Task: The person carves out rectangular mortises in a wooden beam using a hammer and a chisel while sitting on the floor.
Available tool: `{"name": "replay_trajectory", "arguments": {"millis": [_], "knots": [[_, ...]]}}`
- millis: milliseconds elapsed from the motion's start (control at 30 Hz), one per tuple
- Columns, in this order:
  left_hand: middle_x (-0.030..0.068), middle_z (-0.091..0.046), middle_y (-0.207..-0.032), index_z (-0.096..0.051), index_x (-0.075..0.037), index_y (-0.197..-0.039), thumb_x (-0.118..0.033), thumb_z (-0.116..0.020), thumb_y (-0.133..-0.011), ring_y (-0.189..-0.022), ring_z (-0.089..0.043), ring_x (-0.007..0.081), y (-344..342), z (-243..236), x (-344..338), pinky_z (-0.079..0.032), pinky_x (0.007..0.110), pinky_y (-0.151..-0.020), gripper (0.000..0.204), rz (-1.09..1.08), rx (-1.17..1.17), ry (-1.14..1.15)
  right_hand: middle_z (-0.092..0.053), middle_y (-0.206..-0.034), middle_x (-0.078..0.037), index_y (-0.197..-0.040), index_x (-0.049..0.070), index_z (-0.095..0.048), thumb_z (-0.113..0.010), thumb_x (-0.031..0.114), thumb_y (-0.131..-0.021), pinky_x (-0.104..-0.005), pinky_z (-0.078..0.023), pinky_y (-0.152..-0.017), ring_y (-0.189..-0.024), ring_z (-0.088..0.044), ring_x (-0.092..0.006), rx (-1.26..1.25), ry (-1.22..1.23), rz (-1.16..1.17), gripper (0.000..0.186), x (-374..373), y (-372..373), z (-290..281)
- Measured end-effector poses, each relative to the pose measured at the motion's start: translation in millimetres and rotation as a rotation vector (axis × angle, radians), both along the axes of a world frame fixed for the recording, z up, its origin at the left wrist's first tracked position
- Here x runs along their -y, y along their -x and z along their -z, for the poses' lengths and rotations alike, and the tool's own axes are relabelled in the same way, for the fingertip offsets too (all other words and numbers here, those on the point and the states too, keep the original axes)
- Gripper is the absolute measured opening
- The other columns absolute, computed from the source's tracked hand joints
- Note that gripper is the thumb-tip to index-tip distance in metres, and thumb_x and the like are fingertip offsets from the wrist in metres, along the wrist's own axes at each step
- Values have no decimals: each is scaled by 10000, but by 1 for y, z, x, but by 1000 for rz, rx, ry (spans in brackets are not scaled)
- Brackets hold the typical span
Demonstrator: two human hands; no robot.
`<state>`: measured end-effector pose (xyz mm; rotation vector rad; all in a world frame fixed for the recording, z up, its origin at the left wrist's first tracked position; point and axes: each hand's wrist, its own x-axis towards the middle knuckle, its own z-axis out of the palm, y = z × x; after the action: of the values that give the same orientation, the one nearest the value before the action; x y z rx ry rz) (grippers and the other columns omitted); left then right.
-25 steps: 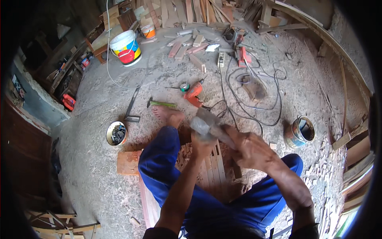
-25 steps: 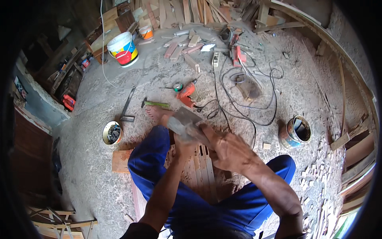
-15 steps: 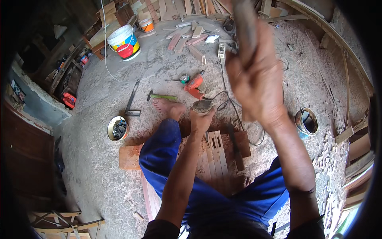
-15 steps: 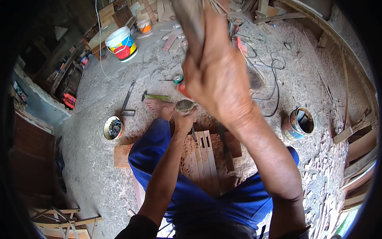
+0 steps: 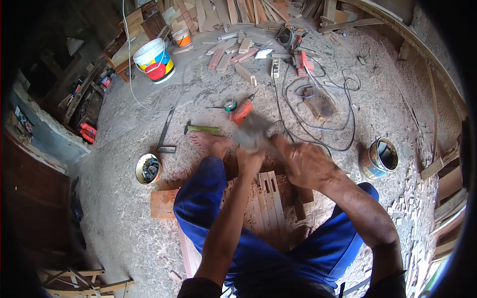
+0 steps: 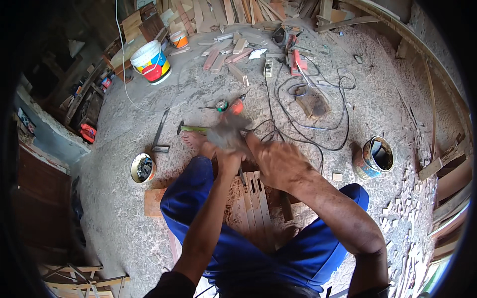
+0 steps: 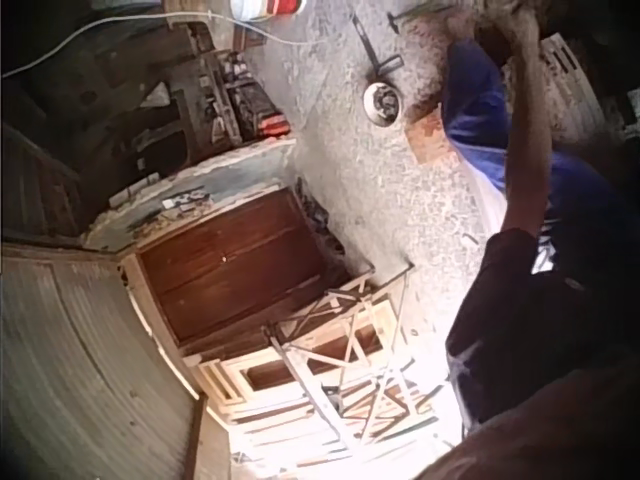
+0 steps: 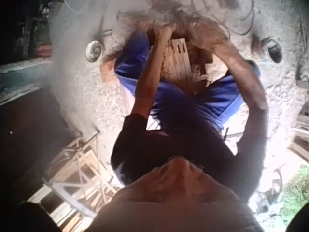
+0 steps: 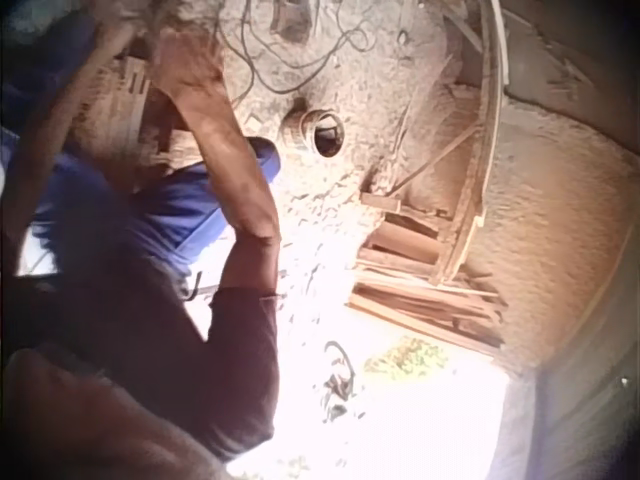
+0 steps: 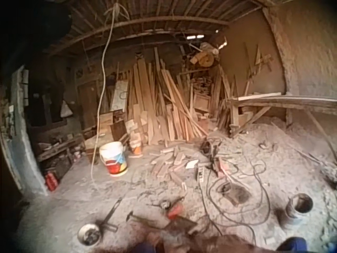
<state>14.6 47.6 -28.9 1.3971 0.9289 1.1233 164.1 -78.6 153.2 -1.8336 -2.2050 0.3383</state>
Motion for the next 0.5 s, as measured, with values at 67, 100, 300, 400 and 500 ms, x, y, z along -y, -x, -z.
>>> {"name": "replay_trajectory", "arguments": {"millis": [67, 100, 300, 400, 500], "knots": [[72, -715, -890, -671, 28, -931, 1, -693, -816, -762, -657, 143, -8, -11, 37, -513, 317, -637, 121, -152, 146, -368, -669, -765, -232, -1273, 6, -412, -620, 38, -811, -477, -577, -621, -682, -691, -412, -132, 279, 25, 508, 6, -17, 33], [64, -670, -758, -645, 20, -840, 9, -695, -810, -646, -605, 126, -15, -28, 41, -467, 274, -575, 60, -230, 182, -451, -671, -776, -234, -1287, 16, -408, -615, 40, -819, -475, -575, -631, -683, -691, -402, -243, 243, 71, 512, 11, -22, 41], [14, -587, -670, -677, -73, -848, -169, -699, -881, -509, -536, 105, -43, 23, -75, -388, 334, -411, 105, -68, -86, 315, -679, -828, -196, -1392, 43, -406, -632, 78, -842, -409, -563, -683, -726, -694, -290, -739, 205, 383, 596, 77, -30, 116], [-6, -532, -630, -657, -106, -816, -181, -691, -884, -473, -497, 116, -44, 45, -109, -381, 330, -405, 107, -86, -51, 531, -680, -886, -166, -1420, 22, -417, -666, 101, -833, -372, -555, -700, -777, -686, -236, -917, 417, 587, 643, 91, -28, 121], [4, -519, -586, -567, -103, -701, -153, -724, -824, -417, -476, 144, -44, 61, -124, -361, 305, -391, 206, -11, 20, 662, -668, -953, -146, -1422, -18, -418, -683, 112, -827, -338, -539, -682, -790, -664, -189, -1018, 415, 639, 664, 92, -32, 122]]}}
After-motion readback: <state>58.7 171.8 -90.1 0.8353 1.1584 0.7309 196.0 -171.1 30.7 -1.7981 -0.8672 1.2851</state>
